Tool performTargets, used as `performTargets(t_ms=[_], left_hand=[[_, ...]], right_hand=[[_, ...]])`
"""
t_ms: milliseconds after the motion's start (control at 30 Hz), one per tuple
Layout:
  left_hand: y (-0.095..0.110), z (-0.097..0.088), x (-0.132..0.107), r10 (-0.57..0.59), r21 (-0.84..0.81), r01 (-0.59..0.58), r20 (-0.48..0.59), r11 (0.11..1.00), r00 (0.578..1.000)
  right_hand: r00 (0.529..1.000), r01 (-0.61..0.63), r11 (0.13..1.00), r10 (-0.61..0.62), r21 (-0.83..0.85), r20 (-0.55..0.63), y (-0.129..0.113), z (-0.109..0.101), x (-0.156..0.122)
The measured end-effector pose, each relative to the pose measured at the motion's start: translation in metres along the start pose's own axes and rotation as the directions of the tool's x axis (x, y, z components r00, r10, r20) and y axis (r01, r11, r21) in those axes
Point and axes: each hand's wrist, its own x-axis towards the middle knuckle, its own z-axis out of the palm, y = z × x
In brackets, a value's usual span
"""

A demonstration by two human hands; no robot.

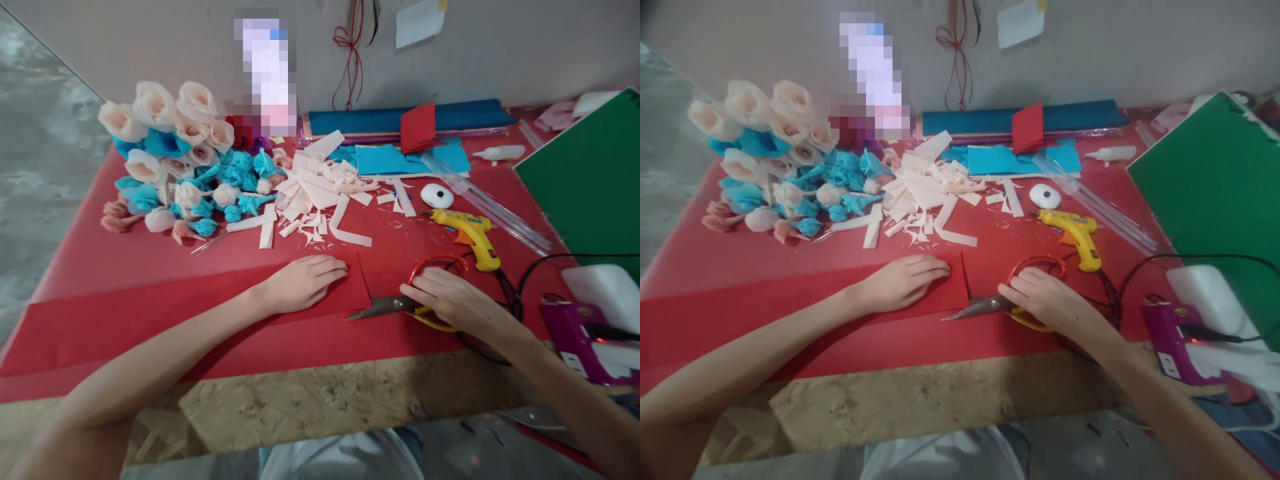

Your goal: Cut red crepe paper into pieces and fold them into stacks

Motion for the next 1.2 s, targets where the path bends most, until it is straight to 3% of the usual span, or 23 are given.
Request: performTargets(t_ms=[267, 533, 667, 833, 1200], left_hand=[[0.0, 0.001, 0.0, -0.002, -0.005, 0.002, 0.008, 1.0, 1.0], [0.0, 0.001, -0.001, 0.011, 0.023, -0.012, 0.015, 1.0, 1.0], [0.0, 0.002, -0.001, 0.02, 0.044, -0.021, 0.014, 0.999, 1.0], [0.0, 0.002, -0.001, 0.021, 0.059, -0.021, 0.008, 0.998, 1.0], [0.001, 0.002, 0.0, 0.006, 0.046, -0.007, 0.015, 0.999, 1.0]], right_hand=[[1.0, -0.016, 0.997, 0.017, -0.075, 0.01, -0.002, 0.0, -0.003], [0.988, -0.12, 0.986, 0.131, -0.117, 0.083, -0.013, 0.005, -0.001], [0.989, -0.107, 0.981, 0.121, -0.159, 0.082, -0.016, 0.009, 0.005], [0.996, -0.071, 0.995, 0.074, -0.068, 0.051, -0.012, 0.01, 0.006], [0.999, 0.04, 0.998, -0.041, -0.053, -0.014, -0.008, 0.0, 0.004]])
